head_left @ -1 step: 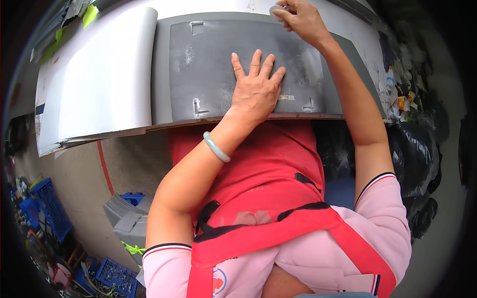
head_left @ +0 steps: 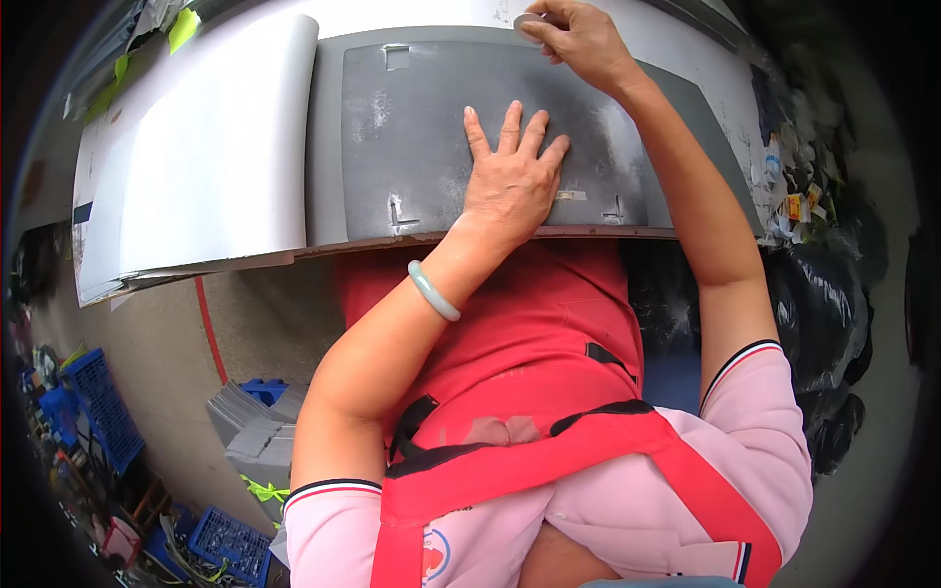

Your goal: Sand the surface and edges of a rectangular grey panel using an abrasive block.

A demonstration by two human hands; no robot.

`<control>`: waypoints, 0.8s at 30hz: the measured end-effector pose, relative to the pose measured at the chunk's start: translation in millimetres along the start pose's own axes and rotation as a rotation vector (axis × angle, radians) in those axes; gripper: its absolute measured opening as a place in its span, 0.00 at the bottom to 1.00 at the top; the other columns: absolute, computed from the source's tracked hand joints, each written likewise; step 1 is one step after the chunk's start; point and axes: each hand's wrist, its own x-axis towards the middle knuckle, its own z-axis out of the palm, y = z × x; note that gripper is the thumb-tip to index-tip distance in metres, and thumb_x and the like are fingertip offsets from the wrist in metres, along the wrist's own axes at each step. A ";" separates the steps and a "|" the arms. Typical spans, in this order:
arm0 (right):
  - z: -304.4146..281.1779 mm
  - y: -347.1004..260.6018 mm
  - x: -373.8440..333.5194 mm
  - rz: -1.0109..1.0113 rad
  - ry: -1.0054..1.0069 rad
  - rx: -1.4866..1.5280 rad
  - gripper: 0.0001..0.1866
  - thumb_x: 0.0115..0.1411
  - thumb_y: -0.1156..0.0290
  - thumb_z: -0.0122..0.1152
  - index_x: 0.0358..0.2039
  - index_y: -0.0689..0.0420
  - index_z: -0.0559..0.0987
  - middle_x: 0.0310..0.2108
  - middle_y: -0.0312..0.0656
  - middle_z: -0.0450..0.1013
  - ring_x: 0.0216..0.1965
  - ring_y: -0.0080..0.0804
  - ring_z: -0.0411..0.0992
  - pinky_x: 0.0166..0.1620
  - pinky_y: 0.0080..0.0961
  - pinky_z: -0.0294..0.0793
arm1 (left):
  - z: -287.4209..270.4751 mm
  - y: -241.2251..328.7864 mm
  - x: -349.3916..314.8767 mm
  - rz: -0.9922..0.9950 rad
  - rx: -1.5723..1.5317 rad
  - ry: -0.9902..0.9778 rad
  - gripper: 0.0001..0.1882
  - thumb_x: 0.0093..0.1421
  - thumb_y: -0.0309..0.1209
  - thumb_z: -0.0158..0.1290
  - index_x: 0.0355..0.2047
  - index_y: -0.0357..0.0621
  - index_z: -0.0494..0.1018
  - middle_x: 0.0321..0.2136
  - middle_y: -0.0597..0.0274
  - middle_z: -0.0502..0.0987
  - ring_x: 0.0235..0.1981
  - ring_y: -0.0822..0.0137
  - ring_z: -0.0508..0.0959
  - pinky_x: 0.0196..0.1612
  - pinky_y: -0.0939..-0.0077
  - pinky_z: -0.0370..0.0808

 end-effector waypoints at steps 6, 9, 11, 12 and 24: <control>95.5 -54.1 30.5 -0.371 -0.143 -0.256 0.15 0.65 0.64 0.60 0.40 0.65 0.82 0.37 0.59 0.79 0.40 0.56 0.79 0.45 0.42 0.78 | 9.6 -4.6 -3.1 0.009 -0.073 0.102 0.18 0.62 0.37 0.52 0.52 0.51 0.77 0.59 0.50 0.69 0.65 0.42 0.63 0.61 0.12 0.46; 112.6 -60.3 35.5 -0.552 0.073 -0.507 0.14 0.66 0.65 0.58 0.39 0.64 0.82 0.37 0.60 0.79 0.40 0.58 0.79 0.46 0.45 0.78 | 6.5 -2.2 -0.4 -0.005 -0.066 0.076 0.20 0.61 0.36 0.54 0.54 0.50 0.76 0.59 0.52 0.67 0.66 0.43 0.61 0.61 0.13 0.49; 113.4 -61.4 49.7 -0.447 -0.123 -0.393 0.12 0.65 0.67 0.57 0.37 0.64 0.82 0.37 0.61 0.78 0.40 0.59 0.79 0.46 0.46 0.77 | 8.1 0.0 0.4 -0.012 -0.052 0.057 0.20 0.61 0.36 0.55 0.54 0.52 0.75 0.59 0.54 0.66 0.66 0.46 0.61 0.61 0.14 0.52; 113.9 -59.4 50.4 -0.447 -0.127 -0.395 0.12 0.65 0.67 0.57 0.37 0.64 0.82 0.37 0.61 0.78 0.40 0.59 0.79 0.46 0.46 0.77 | 9.2 0.9 1.7 -0.009 -0.040 0.079 0.20 0.61 0.36 0.55 0.54 0.51 0.75 0.59 0.54 0.66 0.67 0.46 0.60 0.61 0.14 0.51; 111.2 -50.0 45.7 -0.269 -0.081 0.086 0.10 0.64 0.68 0.59 0.37 0.63 0.81 0.25 0.51 0.80 0.25 0.38 0.81 0.29 0.33 0.81 | 8.4 -2.4 -2.1 0.003 -0.149 0.044 0.22 0.61 0.33 0.51 0.56 0.43 0.74 0.61 0.47 0.66 0.68 0.38 0.60 0.62 0.10 0.42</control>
